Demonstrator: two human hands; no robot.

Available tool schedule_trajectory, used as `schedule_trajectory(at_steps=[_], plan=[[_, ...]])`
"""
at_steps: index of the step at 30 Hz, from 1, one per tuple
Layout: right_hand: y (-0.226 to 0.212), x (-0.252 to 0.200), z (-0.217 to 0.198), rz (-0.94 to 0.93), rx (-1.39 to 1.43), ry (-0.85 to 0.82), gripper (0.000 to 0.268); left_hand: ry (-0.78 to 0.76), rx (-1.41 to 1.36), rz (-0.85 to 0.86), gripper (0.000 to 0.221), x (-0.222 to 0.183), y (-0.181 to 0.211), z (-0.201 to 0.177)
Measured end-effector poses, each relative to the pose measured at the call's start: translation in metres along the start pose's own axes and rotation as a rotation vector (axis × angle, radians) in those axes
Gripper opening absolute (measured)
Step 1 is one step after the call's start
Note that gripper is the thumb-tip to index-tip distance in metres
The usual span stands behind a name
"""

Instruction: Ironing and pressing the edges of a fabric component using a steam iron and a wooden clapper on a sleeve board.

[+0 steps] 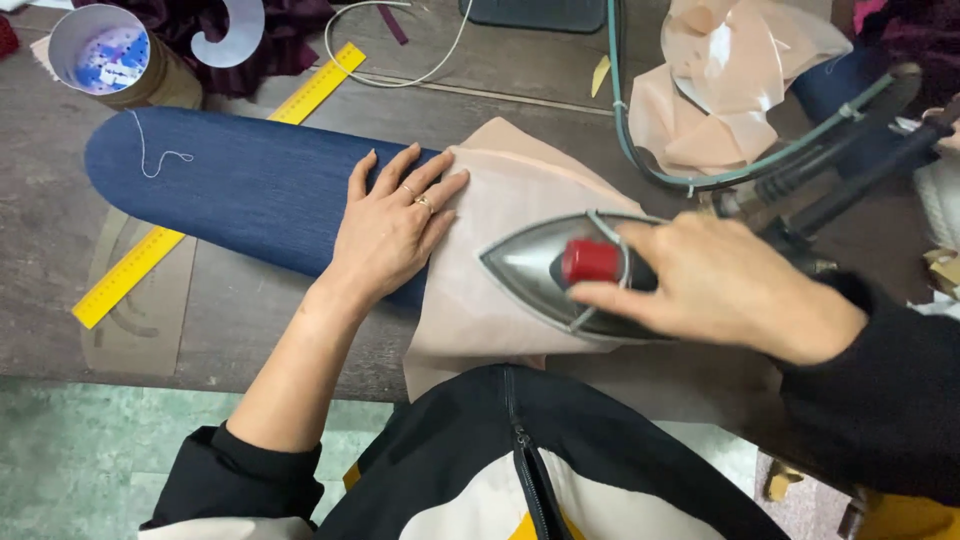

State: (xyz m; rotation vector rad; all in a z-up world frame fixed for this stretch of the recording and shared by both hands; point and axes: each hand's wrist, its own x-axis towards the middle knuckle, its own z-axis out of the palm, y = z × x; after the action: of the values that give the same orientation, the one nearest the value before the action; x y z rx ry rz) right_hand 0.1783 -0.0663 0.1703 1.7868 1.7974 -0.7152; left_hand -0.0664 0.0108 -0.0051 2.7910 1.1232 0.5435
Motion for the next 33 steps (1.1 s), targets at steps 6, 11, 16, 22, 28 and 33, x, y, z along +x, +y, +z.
schedule_trajectory(at_steps=[6,11,16,22,28,33], plan=[[0.066,-0.015,0.036,0.086,-0.151,-0.18,0.055,0.024,0.019,0.005,0.041,0.001,0.001,-0.001],[0.146,-0.014,0.058,0.329,0.157,-0.066,0.034,0.061,0.017,0.001,0.039,0.002,0.005,-0.005],[0.211,0.025,0.062,0.554,0.441,0.167,0.045,0.12,-0.011,-0.015,0.035,0.004,0.009,-0.008],[0.163,0.126,-0.011,0.106,0.615,0.307,0.051,0.064,-0.004,-0.041,0.04,0.006,0.004,-0.011],[0.121,0.3,-0.055,-0.052,0.917,0.294,0.03,0.067,-0.054,-0.064,0.039,0.009,0.004,-0.016],[0.09,0.401,-0.08,-0.037,0.88,0.306,0.034,0.041,-0.183,-0.078,0.039,0.009,0.003,-0.021]])
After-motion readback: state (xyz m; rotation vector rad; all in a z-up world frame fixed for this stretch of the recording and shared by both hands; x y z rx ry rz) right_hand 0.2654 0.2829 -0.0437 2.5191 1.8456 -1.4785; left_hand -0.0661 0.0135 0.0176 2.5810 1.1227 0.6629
